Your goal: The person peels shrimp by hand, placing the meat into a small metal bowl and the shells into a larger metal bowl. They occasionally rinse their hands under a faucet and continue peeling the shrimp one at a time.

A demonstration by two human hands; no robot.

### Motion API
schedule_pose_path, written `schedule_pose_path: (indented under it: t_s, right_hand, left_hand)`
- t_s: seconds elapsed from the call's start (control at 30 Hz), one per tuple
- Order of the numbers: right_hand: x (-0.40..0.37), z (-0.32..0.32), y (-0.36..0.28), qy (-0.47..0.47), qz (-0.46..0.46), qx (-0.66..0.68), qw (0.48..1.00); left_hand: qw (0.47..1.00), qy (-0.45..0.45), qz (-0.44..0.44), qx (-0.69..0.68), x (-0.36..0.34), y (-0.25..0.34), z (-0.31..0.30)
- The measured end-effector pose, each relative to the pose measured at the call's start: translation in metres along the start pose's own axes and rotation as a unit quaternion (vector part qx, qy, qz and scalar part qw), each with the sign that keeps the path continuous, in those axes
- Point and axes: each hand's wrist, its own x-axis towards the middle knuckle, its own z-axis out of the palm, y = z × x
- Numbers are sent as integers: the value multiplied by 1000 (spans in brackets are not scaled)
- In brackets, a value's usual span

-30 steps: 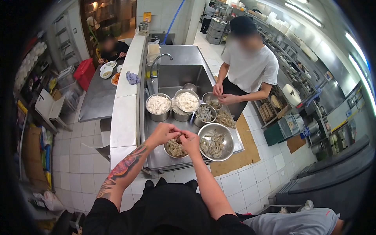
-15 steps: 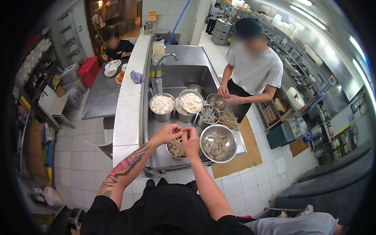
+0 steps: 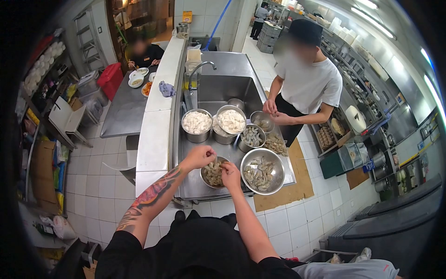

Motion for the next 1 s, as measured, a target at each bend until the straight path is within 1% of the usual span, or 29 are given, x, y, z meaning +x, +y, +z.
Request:
schedule_pose_path:
  t_s: [0.03,0.07,0.1,0.13,0.17,0.23,0.3,0.37,0.43,0.5,0.57,0.6,0.67,0.73,0.8,0.83,0.9,0.97,1.0]
  right_hand:
    - [1,1,0,-30,104,134,985]
    - [1,3,1,-60,204,264,941]
    - [5,-3,-6,-61,205,265,940]
    - [13,-15,-21,-83,277,391,874]
    - [18,-24,-32,-101,340,507,786]
    - [19,-27,-43,-103,326,506,792]
    - [19,-25,-47,-110,313,502,799]
    - [17,-22,-49,-99,317,548,767]
    - [17,-23,-53,-89,319,547,769]
    - [17,-24,-57,-78,322,545,770]
    - [18,-24,-59,-29,306,519,797]
    - [18,-25,-60,-30,310,518,797]
    - [17,-27,-60,3,254,435,864]
    - [18,-34,-69,19,246,420,874]
    - [18,-36,-71,48,220,361,905]
    - [16,-35,-69,49,221,361,905]
    - [13,-31,-63,69,193,296,933]
    - [8,-25,-58,73,188,271,941]
    - [4,-22,-55,78,182,246,949]
  left_hand:
    - [999,-45,-2,23,0,1,-1]
    - [999,-43,-3,22,1,0,1]
    - [999,-49,8,17,2,-3,4]
    - [998,-57,19,12,2,-4,7]
    - [998,-58,19,13,2,-2,8]
    - [999,-26,25,-8,2,3,8]
    - [999,-39,16,-25,5,3,8]
    - [998,-49,4,-42,5,0,8]
    - [997,-35,39,-49,6,-2,9]
    - [997,-30,32,-65,9,-5,11]
    - [996,-26,23,-82,11,-10,11]
    - [994,-35,5,-102,12,-8,9]
    - [991,-49,-14,-122,10,-4,6]
    - [989,-58,-11,-133,9,0,3]
    - [989,-63,-12,-132,8,3,1]
    - [989,-65,-8,-129,8,4,-1]
    - [990,-67,-5,-127,8,1,-1]
    - [994,-57,33,-83,10,-5,0]
    - [994,-58,32,-83,10,-4,-2]
